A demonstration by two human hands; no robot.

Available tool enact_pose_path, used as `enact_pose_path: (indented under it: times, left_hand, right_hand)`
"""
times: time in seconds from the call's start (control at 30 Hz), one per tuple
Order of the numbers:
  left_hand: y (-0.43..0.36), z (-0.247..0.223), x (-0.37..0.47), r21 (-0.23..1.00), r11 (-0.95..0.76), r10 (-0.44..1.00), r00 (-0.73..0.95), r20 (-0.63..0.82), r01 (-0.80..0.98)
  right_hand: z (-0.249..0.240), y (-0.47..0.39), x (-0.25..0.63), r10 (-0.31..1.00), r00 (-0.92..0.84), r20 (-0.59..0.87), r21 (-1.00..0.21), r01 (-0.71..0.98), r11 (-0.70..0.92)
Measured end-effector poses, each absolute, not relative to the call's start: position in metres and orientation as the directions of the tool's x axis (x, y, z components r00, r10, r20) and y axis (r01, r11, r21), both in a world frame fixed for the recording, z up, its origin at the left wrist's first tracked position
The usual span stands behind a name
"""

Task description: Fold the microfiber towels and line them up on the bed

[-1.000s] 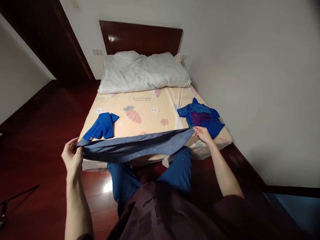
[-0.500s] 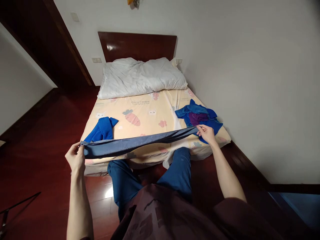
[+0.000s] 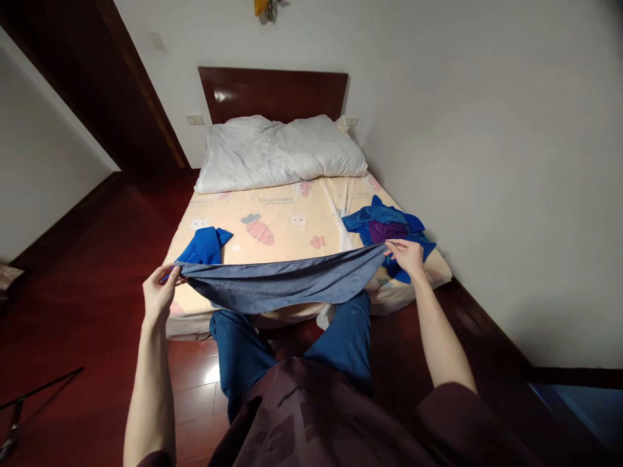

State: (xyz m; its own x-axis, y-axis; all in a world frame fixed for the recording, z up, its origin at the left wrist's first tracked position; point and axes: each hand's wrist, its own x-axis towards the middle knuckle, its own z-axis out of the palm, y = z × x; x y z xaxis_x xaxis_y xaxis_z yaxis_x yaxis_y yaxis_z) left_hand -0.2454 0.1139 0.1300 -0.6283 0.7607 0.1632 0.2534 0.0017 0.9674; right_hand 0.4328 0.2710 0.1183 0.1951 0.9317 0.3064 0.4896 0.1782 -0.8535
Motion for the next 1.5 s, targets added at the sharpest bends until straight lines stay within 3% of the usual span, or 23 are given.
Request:
enact_pose_path:
  times: [0.3, 0.53, 0.83, 0.97, 1.13, 1.3, 1.5]
  left_hand:
    - [0.143, 0.136, -0.237, 0.912, 0.039, 0.810, -0.547, 0.211, 0.409]
    - [0.213, 0.178, -0.213, 0.951, -0.053, 0.807, -0.548, 0.221, 0.306]
    - [0.254, 0.200, -0.212, 0.912, -0.115, 0.809, -0.495, 0.316, 0.394]
    - [0.235, 0.199, -0.214, 0.871, -0.034, 0.811, -0.496, 0.310, 0.489]
    - [0.195, 0.207, -0.229, 0.710, 0.077, 0.887, -0.373, 0.271, 0.700]
    - [0.178, 0.222, -0.245, 0.763, 0.125, 0.954, -0.289, 0.083, 0.634]
    - [0.211, 0.225, -0.253, 0.726, 0.182, 0.967, -0.254, -0.010, 0.664]
  right_hand:
    - [0.113, 0.285, 0.444, 0.919, 0.181, 0.350, -0.862, 0.446, 0.240]
    - [0.131, 0.331, 0.446, 0.880, 0.172, 0.443, -0.804, 0.511, 0.304]
    - [0.148, 0.358, 0.463, 0.867, 0.169, 0.468, -0.814, 0.464, 0.349]
    - [0.147, 0.340, 0.474, 0.906, 0.135, 0.401, -0.846, 0.433, 0.311]
    - [0.159, 0.308, 0.491, 0.960, 0.042, 0.276, -0.857, 0.464, 0.226]
    - [0.191, 0.296, 0.506, 0.990, -0.019, 0.139, -0.844, 0.520, 0.129]
    - [0.204, 0.328, 0.514, 0.998, -0.066, -0.015, -0.775, 0.631, 0.030]
